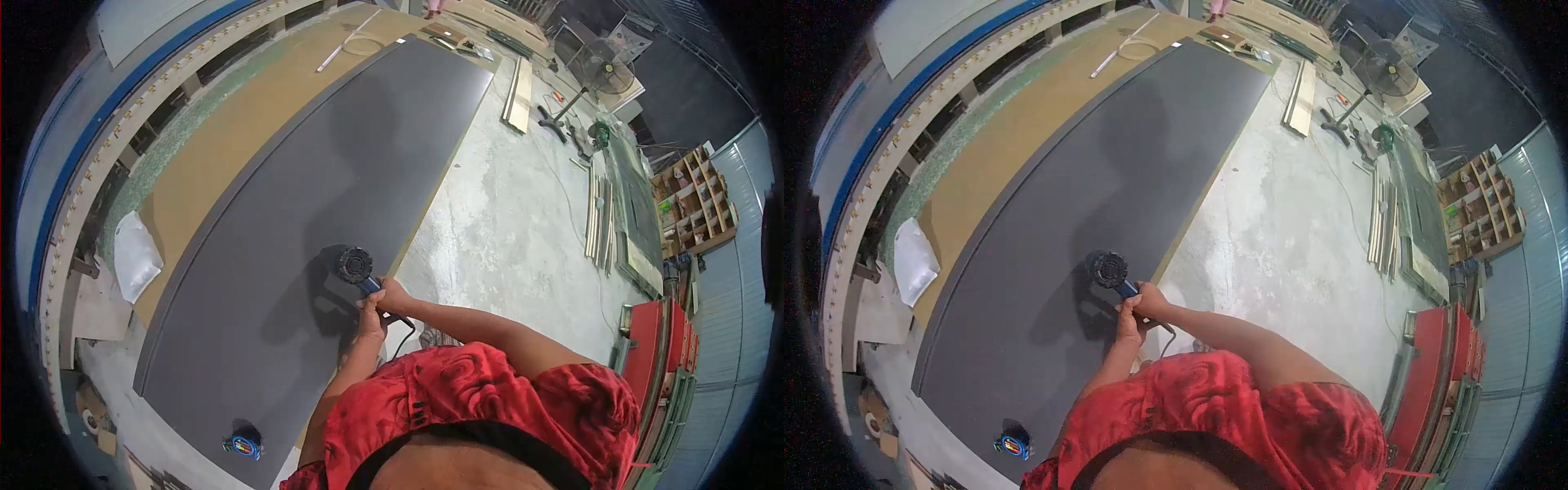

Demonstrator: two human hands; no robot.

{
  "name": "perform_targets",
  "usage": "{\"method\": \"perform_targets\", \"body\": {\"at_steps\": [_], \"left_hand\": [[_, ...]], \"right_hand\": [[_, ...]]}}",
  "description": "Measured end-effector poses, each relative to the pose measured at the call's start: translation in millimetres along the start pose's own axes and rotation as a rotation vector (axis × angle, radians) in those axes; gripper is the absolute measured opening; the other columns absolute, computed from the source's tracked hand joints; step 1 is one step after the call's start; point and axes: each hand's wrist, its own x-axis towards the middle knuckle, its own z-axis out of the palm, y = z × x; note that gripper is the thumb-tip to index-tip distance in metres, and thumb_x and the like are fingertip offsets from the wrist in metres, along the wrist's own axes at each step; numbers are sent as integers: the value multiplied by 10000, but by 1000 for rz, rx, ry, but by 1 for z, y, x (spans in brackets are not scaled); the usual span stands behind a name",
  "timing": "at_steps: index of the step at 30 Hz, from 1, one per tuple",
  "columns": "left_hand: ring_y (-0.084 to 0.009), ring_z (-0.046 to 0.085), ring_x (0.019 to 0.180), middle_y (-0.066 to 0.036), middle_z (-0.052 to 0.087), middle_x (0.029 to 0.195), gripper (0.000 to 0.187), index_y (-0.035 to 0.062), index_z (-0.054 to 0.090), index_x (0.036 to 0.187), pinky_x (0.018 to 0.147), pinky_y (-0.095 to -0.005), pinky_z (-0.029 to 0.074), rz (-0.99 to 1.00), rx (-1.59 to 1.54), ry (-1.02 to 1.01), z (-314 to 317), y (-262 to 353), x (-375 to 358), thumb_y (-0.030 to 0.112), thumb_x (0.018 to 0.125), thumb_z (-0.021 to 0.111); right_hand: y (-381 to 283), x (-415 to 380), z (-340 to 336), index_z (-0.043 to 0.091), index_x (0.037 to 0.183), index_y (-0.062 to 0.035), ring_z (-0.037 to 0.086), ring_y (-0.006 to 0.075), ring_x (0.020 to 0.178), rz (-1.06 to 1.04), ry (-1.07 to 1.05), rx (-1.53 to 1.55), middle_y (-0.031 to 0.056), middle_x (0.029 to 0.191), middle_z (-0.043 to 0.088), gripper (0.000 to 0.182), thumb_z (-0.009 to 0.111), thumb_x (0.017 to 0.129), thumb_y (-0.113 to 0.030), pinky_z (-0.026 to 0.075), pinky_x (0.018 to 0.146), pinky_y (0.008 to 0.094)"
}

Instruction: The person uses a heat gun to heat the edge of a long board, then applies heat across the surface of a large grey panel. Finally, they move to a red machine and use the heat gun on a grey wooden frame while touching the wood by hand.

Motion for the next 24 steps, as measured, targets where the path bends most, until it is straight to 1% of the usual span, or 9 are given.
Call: {"method": "perform_targets", "body": {"at_steps": [2, 5, 9, 11, 14, 15, 17, 20, 24], "left_hand": [[-262, 491, 1043, -68, 503, 1102, 542, 134, 499, 1092, 768, -514, 465, 7, 6, -15, -1, 0, -1, 388, 635, 642], [-259, 491, 1045, -66, 506, 1103, 534, 144, 503, 1090, 767, -497, 462, 11, 23, -14, -2, 1, -2, 389, 635, 638], [-253, 495, 1035, -60, 512, 1094, 512, 148, 504, 1081, 753, -486, 465, -12, 13, -10, -6, -4, 1, 386, 645, 629], [-241, 506, 1018, -54, 514, 1079, 518, 159, 488, 1108, 730, -482, 469, 16, 16, 7, -1, 1, -5, 380, 659, 621], [-233, 515, 1005, -46, 510, 1077, 526, 174, 472, 1126, 716, -479, 470, 40, 56, -11, -6, -2, -3, 377, 663, 618], [-233, 515, 1005, -46, 510, 1077, 526, 174, 472, 1126, 716, -479, 470, 39, 56, -11, -7, -1, -4, 377, 663, 618], [-218, 521, 996, -58, 501, 1062, 568, 149, 465, 1116, 691, -483, 517, 20, 18, 2, -7, 1, -5, 306, 615, 682], [-217, 531, 973, -67, 503, 1053, 549, 134, 469, 1101, 673, -463, 531, 77, 46, -30, -10, 1, -2, 287, 621, 687], [-222, 521, 998, -54, 493, 1081, 559, 182, 446, 1130, 692, -469, 516, 19, 66, 1, -5, -5, -13, 344, 639, 659]], "right_hand": [[4, 1, 1, 590, 849, -3, 620, 202, 713, 19, -12, 40, 112, 745, 629, 506, 747, 612, -422, 475, 631, 335], [-1, -2, 1, 585, 852, -3, 618, 201, 704, 50, -15, 6, 109, 739, 625, 496, 748, 614, -407, 477, 633, 330], [-9, -8, 0, 588, 854, -6, 618, 200, 697, 63, 1, 52, 109, 742, 627, 490, 758, 603, -391, 479, 639, 325], [-15, -12, -2, 577, 865, 37, 634, 294, 756, 29, 14, 47, 201, 749, 618, 552, 727, 589, -417, 471, 668, 381], [16, 4, 14, 580, 861, 25, 634, 290, 771, 76, 8, 115, 198, 760, 621, 547, 740, 585, -420, 469, 672, 380], [13, 1, 14, 580, 861, 25, 634, 290, 771, 77, 9, 115, 198, 760, 621, 547, 740, 585, -420, 469, 672, 380], [5, -5, 13, 584, 847, 11, 632, 277, 766, 44, 31, 105, 185, 760, 624, 535, 752, 584, -423, 466, 665, 374], [-2, -13, 9, 589, 829, 0, 624, 257, 749, 28, 24, 210, 164, 754, 623, 530, 762, 582, -435, 465, 661, 366], [-6, -25, 2, 591, 822, -1, 615, 231, 693, 4, 49, 116, 139, 729, 619, 519, 760, 591, -434, 466, 633, 353]]}}
